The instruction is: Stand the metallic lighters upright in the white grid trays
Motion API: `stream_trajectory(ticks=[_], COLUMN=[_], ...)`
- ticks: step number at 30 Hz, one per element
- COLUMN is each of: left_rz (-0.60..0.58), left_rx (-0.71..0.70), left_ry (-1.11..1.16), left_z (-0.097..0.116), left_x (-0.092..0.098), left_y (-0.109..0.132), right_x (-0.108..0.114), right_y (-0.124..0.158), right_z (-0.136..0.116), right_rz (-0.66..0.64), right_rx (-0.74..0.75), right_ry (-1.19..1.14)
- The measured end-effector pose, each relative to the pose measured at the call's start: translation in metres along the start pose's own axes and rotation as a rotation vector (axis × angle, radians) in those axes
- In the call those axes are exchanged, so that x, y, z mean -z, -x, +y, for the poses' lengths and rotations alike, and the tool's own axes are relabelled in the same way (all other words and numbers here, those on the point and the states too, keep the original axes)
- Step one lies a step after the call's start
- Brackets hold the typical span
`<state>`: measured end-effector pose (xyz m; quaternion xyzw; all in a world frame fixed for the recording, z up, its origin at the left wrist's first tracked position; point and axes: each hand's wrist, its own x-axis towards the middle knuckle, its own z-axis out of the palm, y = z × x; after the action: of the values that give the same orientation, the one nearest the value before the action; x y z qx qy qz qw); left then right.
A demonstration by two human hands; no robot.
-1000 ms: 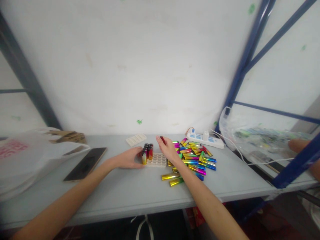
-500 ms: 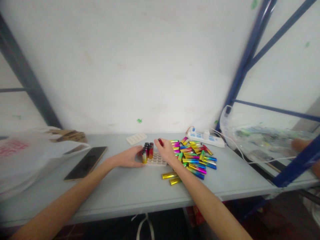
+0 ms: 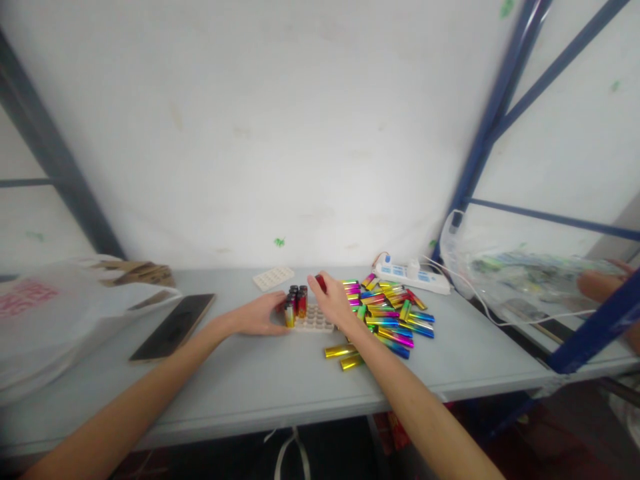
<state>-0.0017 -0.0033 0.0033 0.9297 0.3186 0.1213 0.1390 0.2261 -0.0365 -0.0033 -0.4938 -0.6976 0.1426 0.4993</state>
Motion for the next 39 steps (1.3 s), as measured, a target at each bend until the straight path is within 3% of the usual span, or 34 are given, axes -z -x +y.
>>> stream_trajectory(ticks=[4, 9, 19, 39], left_rz=[0.009, 0.003, -0.007, -0.011], left_rx=[0.01, 0.008, -0.007, 0.019], left_ry=[0.023, 0.039, -0.007, -0.01], left_z=[0.002, -0.003, -0.003, -0.002], left_x=[0.001, 0.0, -0.001, -0.001], left_y=[0.001, 0.001, 0.001, 0.001], right_x=[0.008, 0.014, 0.02, 0.014], right_y=[0.001, 0.0, 0.003, 0.004], right_z=[-0.009, -0.015, -0.016, -0.009], right_rz=[-0.119, -0.102, -0.402, -0.347], right_rx=[0.033, 0.206, 0.236, 0.202], right_ry=[-0.032, 0.048, 0.058, -0.01])
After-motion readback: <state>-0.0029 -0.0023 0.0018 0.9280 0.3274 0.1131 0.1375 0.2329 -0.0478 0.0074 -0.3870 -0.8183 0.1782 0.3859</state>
